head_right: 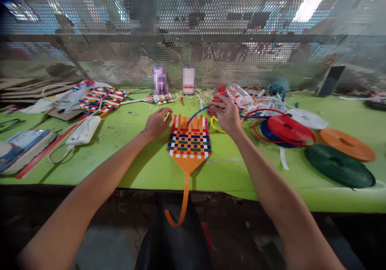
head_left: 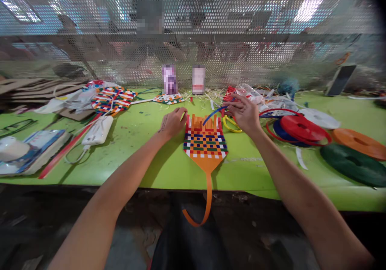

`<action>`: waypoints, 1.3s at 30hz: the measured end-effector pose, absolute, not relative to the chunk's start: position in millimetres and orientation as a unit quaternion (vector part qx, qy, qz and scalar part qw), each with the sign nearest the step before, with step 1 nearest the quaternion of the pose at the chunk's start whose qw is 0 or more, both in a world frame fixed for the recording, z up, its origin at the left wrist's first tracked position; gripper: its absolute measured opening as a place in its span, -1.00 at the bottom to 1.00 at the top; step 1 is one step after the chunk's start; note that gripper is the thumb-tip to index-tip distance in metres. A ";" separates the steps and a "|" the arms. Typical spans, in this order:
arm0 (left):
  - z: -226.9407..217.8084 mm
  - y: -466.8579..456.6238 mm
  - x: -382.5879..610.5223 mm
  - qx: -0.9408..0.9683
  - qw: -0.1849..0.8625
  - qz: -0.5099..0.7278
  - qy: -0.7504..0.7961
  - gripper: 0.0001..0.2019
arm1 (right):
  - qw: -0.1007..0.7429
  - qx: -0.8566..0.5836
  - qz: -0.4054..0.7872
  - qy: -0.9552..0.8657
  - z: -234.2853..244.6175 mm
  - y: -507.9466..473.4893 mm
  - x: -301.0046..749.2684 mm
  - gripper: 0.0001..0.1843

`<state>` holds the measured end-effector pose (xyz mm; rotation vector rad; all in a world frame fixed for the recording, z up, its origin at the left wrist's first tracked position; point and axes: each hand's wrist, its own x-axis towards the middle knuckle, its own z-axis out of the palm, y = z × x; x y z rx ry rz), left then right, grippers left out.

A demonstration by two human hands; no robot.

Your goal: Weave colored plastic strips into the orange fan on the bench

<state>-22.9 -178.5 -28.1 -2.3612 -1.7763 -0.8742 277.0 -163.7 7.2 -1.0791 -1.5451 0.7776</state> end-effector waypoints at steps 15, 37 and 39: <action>-22.6 -176.8 -23.1 -0.770 -0.091 -0.383 -0.503 -0.40 | 0.391 -0.513 0.115 -0.755 -2.5 -168.6 285.2 -0.62; -26.9 -180.0 -6.6 -0.778 -0.237 -0.463 -0.353 -0.68 | 0.109 -0.715 0.004 -0.691 -1.7 -150.6 329.6 -0.56; -24.8 -180.3 -6.2 -0.767 -0.280 -0.464 -0.344 -0.67 | 0.079 -0.714 0.007 -0.696 -8.8 -143.3 336.9 -0.52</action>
